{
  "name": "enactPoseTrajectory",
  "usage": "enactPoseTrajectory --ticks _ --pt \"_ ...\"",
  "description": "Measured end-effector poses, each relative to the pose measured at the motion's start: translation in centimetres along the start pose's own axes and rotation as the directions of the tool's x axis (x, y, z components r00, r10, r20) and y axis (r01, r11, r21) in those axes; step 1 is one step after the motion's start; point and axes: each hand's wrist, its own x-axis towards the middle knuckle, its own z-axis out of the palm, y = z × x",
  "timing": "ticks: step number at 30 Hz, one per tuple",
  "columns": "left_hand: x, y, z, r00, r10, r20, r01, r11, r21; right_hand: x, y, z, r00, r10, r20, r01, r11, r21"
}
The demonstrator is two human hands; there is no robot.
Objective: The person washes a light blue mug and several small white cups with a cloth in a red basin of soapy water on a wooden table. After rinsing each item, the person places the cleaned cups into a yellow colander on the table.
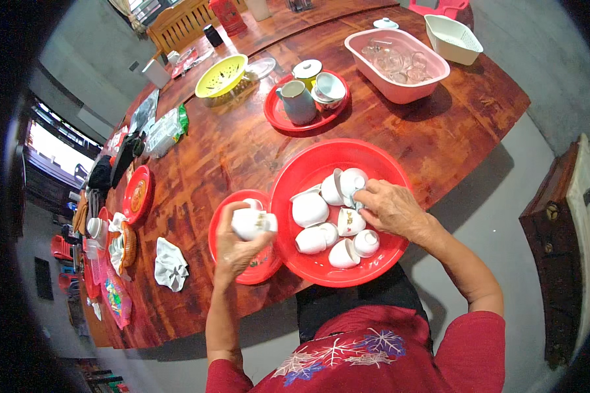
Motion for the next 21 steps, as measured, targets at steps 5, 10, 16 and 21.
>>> enactPoseTrajectory --ticks 5,10,16,21 --pt "0.8 0.5 5.9 0.977 0.138 0.161 -0.138 0.99 -0.014 0.5 -1.2 0.7 1.0 0.0 0.029 -0.005 0.985 0.172" --pt "1.4 1.8 9.3 0.971 0.122 0.204 -0.167 0.961 0.219 -0.3 -1.9 2.3 0.999 -0.042 0.015 0.036 0.965 0.258" --pt "1.4 0.8 11.7 0.958 0.21 0.195 -0.275 0.869 0.411 -0.9 -1.2 3.5 0.999 -0.015 0.038 0.006 0.973 0.232" --pt "1.2 0.8 12.2 0.948 0.244 0.202 -0.316 0.79 0.525 -0.8 -0.9 4.1 1.0 -0.003 0.004 0.002 0.966 0.26"
